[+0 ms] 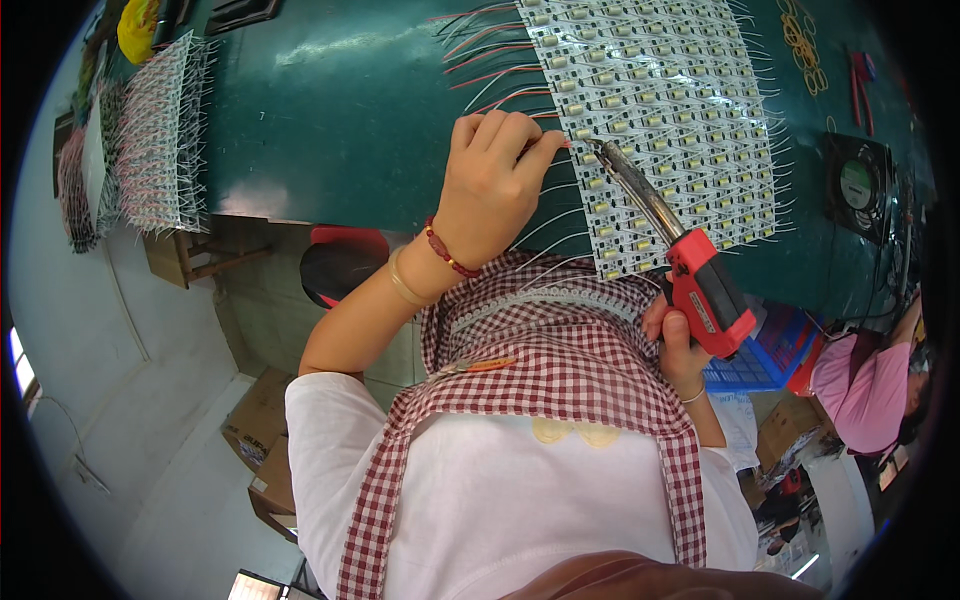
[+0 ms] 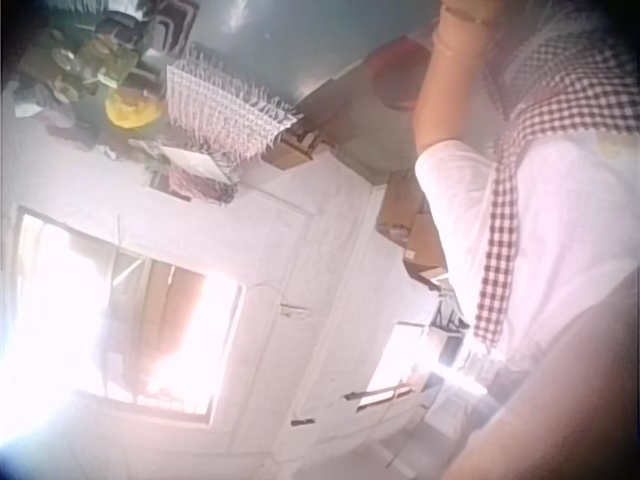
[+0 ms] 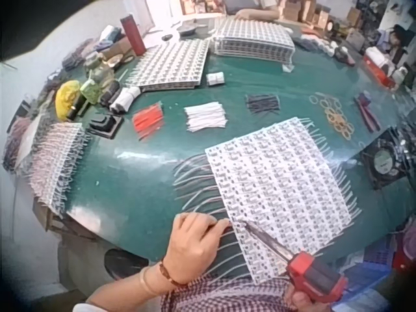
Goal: The person solders wires onto an LED board using a soldering tool, placing wire ends along the board and attaching them into place.
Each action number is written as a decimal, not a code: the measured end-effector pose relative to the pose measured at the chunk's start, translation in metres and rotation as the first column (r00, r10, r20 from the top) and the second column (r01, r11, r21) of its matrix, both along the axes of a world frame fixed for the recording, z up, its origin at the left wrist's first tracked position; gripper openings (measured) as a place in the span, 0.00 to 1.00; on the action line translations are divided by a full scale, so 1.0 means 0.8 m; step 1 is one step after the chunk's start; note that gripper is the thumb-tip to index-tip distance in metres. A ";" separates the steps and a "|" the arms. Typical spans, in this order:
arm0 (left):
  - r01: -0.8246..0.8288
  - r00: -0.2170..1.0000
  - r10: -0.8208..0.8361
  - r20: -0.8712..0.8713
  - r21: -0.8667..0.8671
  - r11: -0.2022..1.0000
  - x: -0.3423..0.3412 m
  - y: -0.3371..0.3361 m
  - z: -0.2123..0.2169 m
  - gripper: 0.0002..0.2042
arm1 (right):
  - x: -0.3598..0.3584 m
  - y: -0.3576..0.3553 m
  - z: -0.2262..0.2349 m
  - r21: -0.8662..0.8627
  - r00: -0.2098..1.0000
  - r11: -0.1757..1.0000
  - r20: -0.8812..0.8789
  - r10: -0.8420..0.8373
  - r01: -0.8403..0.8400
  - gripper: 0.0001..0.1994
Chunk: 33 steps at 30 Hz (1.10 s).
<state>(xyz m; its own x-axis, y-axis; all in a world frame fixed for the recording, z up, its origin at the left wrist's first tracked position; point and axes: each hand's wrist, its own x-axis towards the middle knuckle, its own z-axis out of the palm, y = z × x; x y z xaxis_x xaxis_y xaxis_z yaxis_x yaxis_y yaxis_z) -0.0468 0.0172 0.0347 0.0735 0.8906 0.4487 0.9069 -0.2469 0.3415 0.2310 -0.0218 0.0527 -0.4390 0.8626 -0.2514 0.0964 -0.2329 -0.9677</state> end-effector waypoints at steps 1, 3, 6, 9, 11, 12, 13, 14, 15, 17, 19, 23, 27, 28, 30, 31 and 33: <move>-0.001 1.000 0.001 0.014 -0.010 1.000 0.000 0.000 0.000 0.13 | 0.000 0.000 0.001 -0.001 1.000 1.000 0.001 -0.002 0.002 0.26; 0.000 1.000 0.000 0.029 -0.021 1.000 0.000 -0.001 0.002 0.13 | 0.000 0.001 0.004 -0.002 1.000 1.000 -0.017 -0.015 0.015 0.26; 0.001 0.993 -0.002 0.117 0.002 1.000 0.001 -0.003 0.007 0.14 | 0.011 -0.005 -0.007 0.022 0.999 1.000 -0.048 -0.005 0.006 0.26; -0.020 0.989 0.018 0.147 0.016 1.000 0.005 -0.010 0.010 0.13 | 0.014 -0.004 -0.002 -0.027 0.999 1.000 -0.039 0.014 -0.015 0.26; 0.008 0.996 -0.007 0.091 -0.010 1.000 0.006 -0.014 0.004 0.13 | 0.015 -0.007 -0.001 -0.054 1.000 0.999 -0.027 0.006 -0.008 0.26; 0.008 0.996 -0.007 0.090 -0.010 1.000 0.007 -0.015 0.003 0.13 | 0.015 -0.008 -0.001 -0.079 1.000 0.997 -0.015 -0.001 0.000 0.27; 0.003 0.999 -0.002 0.049 -0.009 1.000 0.009 -0.016 0.003 0.13 | 0.016 -0.008 -0.002 -0.080 1.000 0.997 -0.014 -0.001 0.000 0.27; -0.002 1.000 0.002 0.008 -0.008 1.000 0.010 -0.016 0.002 0.13 | 0.018 -0.009 -0.003 -0.089 1.000 0.996 -0.004 0.008 -0.009 0.27; -0.002 1.000 0.002 0.009 -0.008 1.000 0.010 -0.017 0.002 0.13 | 0.020 -0.009 -0.005 -0.098 1.000 0.995 0.005 0.018 -0.017 0.27; 0.031 0.999 -0.031 -0.007 -0.002 1.000 0.009 -0.018 0.001 0.13 | 0.022 -0.011 -0.008 -0.093 1.000 0.995 0.016 0.024 -0.023 0.26; 0.035 0.999 -0.035 -0.014 -0.004 0.999 0.010 -0.019 0.000 0.12 | 0.025 -0.014 -0.012 -0.088 0.999 0.996 0.027 0.031 -0.029 0.25; 0.053 0.998 -0.053 -0.018 -0.010 0.999 0.011 -0.018 -0.001 0.12 | 0.027 -0.019 -0.019 -0.043 0.998 0.999 0.061 0.018 -0.015 0.25; 0.052 0.999 -0.052 0.000 0.007 0.999 0.012 -0.017 0.000 0.11 | 0.045 -0.020 -0.036 0.008 0.975 0.990 0.175 0.138 -0.141 0.26; 0.055 0.998 -0.055 0.000 0.009 0.998 0.012 -0.016 0.000 0.11 | 0.043 -0.021 -0.034 0.008 0.975 0.990 0.176 0.136 -0.140 0.26; 0.059 0.998 -0.059 0.002 0.013 0.998 0.012 -0.017 -0.001 0.11 | 0.035 -0.022 -0.024 0.000 0.997 1.000 0.075 0.027 -0.027 0.26; 0.058 0.998 -0.058 0.001 0.008 0.998 0.012 -0.016 0.000 0.11 | 0.032 -0.018 -0.018 -0.002 0.997 1.000 0.072 0.026 -0.026 0.26; 0.057 0.998 -0.057 -0.002 0.001 0.998 0.013 -0.015 0.001 0.10 | 0.028 -0.009 -0.009 -0.051 1.000 0.998 0.006 0.020 -0.020 0.18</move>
